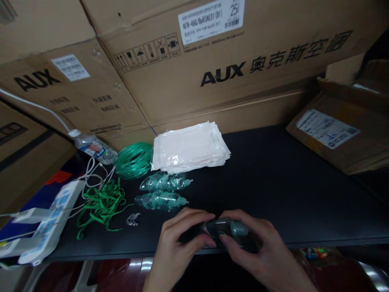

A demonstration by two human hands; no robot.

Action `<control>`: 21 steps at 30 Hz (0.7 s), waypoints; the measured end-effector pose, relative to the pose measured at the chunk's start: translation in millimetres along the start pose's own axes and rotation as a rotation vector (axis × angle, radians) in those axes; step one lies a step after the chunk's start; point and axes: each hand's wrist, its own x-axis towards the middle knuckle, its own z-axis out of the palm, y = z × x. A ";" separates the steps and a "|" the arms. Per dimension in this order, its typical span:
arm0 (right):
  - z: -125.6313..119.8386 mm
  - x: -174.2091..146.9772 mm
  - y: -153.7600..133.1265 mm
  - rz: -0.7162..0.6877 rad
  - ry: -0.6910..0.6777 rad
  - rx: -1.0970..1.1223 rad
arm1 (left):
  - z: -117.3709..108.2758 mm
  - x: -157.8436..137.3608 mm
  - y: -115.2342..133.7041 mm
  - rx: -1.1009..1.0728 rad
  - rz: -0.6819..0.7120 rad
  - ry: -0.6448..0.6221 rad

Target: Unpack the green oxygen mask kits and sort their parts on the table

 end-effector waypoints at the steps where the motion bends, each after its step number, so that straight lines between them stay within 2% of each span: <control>1: 1.3 0.0 1.5 0.006 0.000 -0.006 | 2.5 -0.7 -0.9 -0.007 0.000 -0.001; 8: 9.4 0.5 8.7 0.046 -0.004 0.020 | 9.3 -9.8 -7.9 -0.017 -0.060 0.039; 14: 10.9 2.0 6.9 0.110 0.000 0.040 | 4.6 -10.1 -15.4 0.007 0.080 -0.031; 21: 11.5 1.3 5.3 0.173 -0.007 0.033 | 3.2 -8.9 -13.8 0.122 0.140 -0.057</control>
